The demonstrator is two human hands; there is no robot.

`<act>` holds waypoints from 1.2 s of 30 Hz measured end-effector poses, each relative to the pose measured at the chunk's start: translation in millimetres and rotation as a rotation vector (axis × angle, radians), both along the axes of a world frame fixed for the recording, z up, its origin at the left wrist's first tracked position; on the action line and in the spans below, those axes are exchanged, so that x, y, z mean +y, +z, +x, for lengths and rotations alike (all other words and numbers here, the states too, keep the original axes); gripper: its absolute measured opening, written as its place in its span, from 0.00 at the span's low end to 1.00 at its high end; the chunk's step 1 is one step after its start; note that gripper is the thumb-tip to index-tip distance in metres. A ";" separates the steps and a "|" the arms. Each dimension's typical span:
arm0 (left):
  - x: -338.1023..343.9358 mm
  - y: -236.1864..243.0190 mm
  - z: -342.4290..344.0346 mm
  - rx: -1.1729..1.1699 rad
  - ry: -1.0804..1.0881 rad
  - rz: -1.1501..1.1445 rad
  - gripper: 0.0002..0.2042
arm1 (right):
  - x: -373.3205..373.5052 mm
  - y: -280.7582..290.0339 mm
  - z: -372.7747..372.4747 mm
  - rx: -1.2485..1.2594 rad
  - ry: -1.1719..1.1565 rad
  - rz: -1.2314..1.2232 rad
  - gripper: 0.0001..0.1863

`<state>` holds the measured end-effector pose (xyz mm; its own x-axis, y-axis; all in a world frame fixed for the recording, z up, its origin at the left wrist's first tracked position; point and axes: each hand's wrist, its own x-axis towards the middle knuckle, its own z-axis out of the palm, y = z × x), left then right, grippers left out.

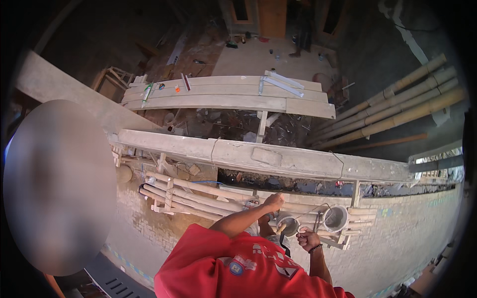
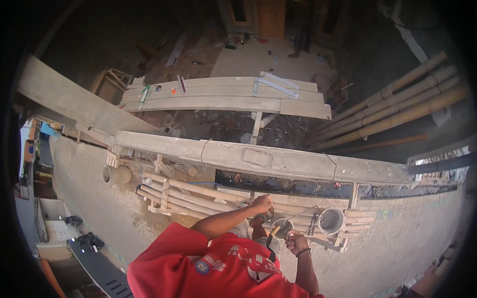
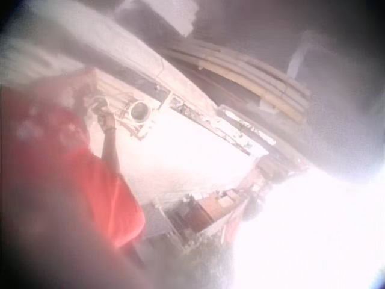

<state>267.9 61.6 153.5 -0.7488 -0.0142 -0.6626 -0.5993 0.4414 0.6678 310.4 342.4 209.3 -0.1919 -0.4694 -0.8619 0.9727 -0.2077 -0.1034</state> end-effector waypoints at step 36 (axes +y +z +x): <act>120.9 -169.0 -253.6 0.577 -0.284 -0.908 0.35 | 108.0 -125.7 -35.5 0.545 -0.621 1.019 0.09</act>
